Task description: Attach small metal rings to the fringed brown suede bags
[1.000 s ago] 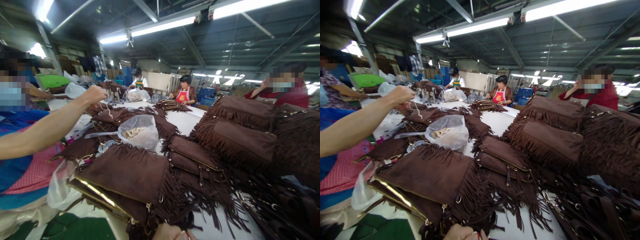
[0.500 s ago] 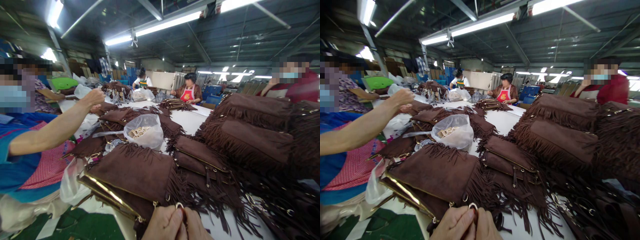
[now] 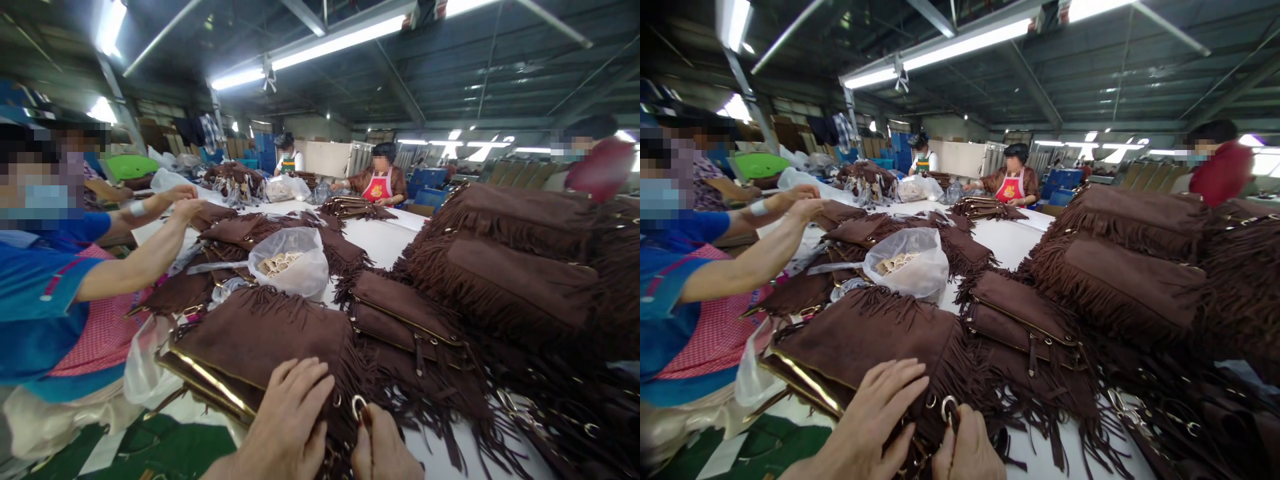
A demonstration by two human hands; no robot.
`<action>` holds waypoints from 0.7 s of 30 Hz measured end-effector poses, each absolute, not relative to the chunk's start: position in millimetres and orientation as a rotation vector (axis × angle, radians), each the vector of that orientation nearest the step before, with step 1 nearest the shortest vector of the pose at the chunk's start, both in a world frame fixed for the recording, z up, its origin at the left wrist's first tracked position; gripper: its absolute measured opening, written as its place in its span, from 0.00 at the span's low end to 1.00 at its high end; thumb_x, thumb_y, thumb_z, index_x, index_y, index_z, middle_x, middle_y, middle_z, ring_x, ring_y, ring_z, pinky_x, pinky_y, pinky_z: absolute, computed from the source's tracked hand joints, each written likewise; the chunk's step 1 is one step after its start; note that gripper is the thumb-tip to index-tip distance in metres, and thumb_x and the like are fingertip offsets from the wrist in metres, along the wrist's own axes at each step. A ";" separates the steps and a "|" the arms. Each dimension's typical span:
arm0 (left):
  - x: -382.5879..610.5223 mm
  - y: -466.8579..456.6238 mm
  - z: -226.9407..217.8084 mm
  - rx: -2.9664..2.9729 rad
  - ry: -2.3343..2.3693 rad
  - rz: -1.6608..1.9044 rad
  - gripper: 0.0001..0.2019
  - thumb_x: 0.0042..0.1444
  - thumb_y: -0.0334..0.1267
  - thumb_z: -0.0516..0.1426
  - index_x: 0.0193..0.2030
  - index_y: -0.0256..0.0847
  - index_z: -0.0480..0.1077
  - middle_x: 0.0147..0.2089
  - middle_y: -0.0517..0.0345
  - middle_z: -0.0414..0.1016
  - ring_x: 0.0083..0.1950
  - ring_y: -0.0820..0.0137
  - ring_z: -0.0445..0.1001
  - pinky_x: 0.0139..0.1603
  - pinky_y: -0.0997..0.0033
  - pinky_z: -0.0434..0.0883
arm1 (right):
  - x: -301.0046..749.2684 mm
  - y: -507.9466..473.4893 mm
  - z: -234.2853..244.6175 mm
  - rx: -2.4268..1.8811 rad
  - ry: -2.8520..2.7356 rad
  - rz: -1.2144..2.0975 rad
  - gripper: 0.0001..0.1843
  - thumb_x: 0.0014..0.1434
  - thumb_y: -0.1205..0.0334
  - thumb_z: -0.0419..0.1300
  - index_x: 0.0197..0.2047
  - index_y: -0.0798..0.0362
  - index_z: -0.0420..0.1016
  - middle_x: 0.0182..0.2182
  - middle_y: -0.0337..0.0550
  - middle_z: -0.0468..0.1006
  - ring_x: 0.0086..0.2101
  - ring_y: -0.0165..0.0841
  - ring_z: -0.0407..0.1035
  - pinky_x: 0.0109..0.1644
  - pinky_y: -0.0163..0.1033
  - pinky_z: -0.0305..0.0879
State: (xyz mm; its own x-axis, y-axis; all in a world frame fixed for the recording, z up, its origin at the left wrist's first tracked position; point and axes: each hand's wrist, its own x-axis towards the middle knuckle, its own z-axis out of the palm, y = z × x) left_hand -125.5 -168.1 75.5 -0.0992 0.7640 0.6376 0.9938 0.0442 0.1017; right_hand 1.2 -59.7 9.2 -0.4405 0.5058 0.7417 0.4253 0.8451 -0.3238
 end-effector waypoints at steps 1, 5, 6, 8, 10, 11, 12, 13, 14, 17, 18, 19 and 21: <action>-128.2 -167.0 75.6 -1.823 -1.921 -0.720 0.22 0.49 0.27 0.48 0.54 0.37 0.63 0.53 0.47 0.69 0.56 0.61 0.65 0.54 0.57 0.65 | -1.5 -59.9 8.2 -0.677 -2.103 0.110 0.17 0.65 0.61 0.37 0.38 0.55 0.65 0.23 0.43 0.74 0.21 0.29 0.71 0.22 0.30 0.64; -127.9 -162.3 84.5 -1.943 -1.989 -0.770 0.22 0.46 0.28 0.49 0.51 0.40 0.64 0.52 0.50 0.69 0.55 0.62 0.64 0.55 0.56 0.63 | -6.8 -59.5 3.2 -0.699 -2.117 0.058 0.16 0.65 0.62 0.38 0.40 0.57 0.64 0.26 0.45 0.75 0.22 0.29 0.71 0.23 0.30 0.64; -125.5 -160.6 86.8 -1.927 -2.051 -0.782 0.20 0.46 0.30 0.51 0.49 0.41 0.65 0.52 0.50 0.69 0.54 0.61 0.64 0.55 0.55 0.63 | -7.1 -59.4 2.4 -0.703 -2.114 0.045 0.16 0.65 0.62 0.38 0.41 0.57 0.64 0.26 0.45 0.75 0.22 0.29 0.71 0.23 0.31 0.64; -119.5 -155.8 87.7 -1.840 -2.176 -0.803 0.17 0.45 0.32 0.53 0.44 0.41 0.67 0.50 0.51 0.70 0.51 0.59 0.65 0.52 0.53 0.64 | -7.8 -59.9 2.2 -0.710 -2.116 0.036 0.16 0.65 0.61 0.38 0.41 0.58 0.64 0.26 0.45 0.74 0.22 0.30 0.70 0.23 0.31 0.63; -113.8 -149.7 82.3 -1.727 -2.223 -0.827 0.13 0.46 0.29 0.52 0.40 0.40 0.67 0.46 0.52 0.70 0.48 0.60 0.66 0.49 0.54 0.65 | -9.4 -61.2 4.4 -0.716 -2.123 0.013 0.16 0.65 0.61 0.38 0.41 0.58 0.64 0.24 0.44 0.73 0.22 0.30 0.70 0.23 0.32 0.63; -111.8 -146.8 78.1 -1.682 -2.213 -0.844 0.11 0.47 0.28 0.51 0.38 0.39 0.67 0.44 0.52 0.71 0.46 0.60 0.66 0.46 0.55 0.65 | -10.6 -61.9 6.3 -0.717 -2.126 -0.010 0.16 0.65 0.61 0.39 0.41 0.58 0.64 0.24 0.44 0.72 0.22 0.30 0.70 0.24 0.32 0.63; -110.5 -144.4 73.5 -1.656 -2.194 -0.857 0.10 0.48 0.27 0.50 0.37 0.39 0.68 0.41 0.53 0.71 0.43 0.61 0.66 0.44 0.57 0.66 | -11.8 -62.4 8.5 -0.716 -2.130 -0.039 0.16 0.65 0.62 0.39 0.41 0.59 0.64 0.24 0.43 0.72 0.22 0.30 0.69 0.24 0.31 0.63; -109.9 -142.6 69.3 -1.648 -2.177 -0.865 0.09 0.49 0.26 0.49 0.36 0.39 0.68 0.39 0.53 0.71 0.41 0.62 0.66 0.42 0.58 0.66 | -13.1 -62.4 10.7 -0.710 -2.133 -0.073 0.15 0.65 0.62 0.40 0.41 0.59 0.64 0.24 0.43 0.71 0.22 0.30 0.69 0.24 0.31 0.63; -110.1 -141.5 65.8 -1.650 -2.165 -0.871 0.09 0.51 0.26 0.49 0.35 0.39 0.68 0.37 0.54 0.71 0.40 0.63 0.66 0.41 0.60 0.66 | -14.4 -62.0 12.8 -0.701 -2.138 -0.106 0.14 0.64 0.63 0.41 0.41 0.60 0.64 0.24 0.43 0.71 0.22 0.29 0.69 0.25 0.31 0.63; -112.9 -141.2 61.5 -1.675 -2.188 -0.885 0.07 0.53 0.26 0.50 0.33 0.39 0.68 0.34 0.56 0.70 0.37 0.65 0.65 0.39 0.63 0.66 | -17.9 -57.2 15.9 -0.648 -2.157 -0.197 0.13 0.63 0.64 0.43 0.41 0.62 0.65 0.24 0.43 0.71 0.22 0.29 0.68 0.25 0.31 0.63; -114.1 -141.5 61.6 -1.676 -2.207 -0.894 0.07 0.53 0.27 0.51 0.32 0.39 0.68 0.34 0.57 0.70 0.37 0.66 0.65 0.38 0.63 0.66 | -19.0 -54.8 15.6 -0.622 -2.162 -0.225 0.13 0.63 0.64 0.44 0.41 0.62 0.65 0.24 0.43 0.70 0.22 0.29 0.68 0.25 0.31 0.63; -115.2 -141.7 62.1 -1.677 -2.224 -0.906 0.06 0.53 0.27 0.51 0.32 0.39 0.68 0.33 0.57 0.70 0.36 0.66 0.65 0.38 0.64 0.66 | -20.0 -52.4 14.6 -0.598 -2.167 -0.248 0.12 0.63 0.64 0.45 0.41 0.62 0.66 0.24 0.43 0.70 0.22 0.29 0.68 0.25 0.31 0.63; -117.2 -141.6 63.0 -1.673 -2.251 -0.937 0.05 0.53 0.27 0.53 0.31 0.39 0.68 0.33 0.58 0.70 0.36 0.67 0.65 0.37 0.65 0.65 | -22.1 -48.6 11.5 -0.561 -2.177 -0.276 0.12 0.62 0.64 0.46 0.41 0.63 0.66 0.24 0.44 0.70 0.23 0.29 0.68 0.24 0.31 0.63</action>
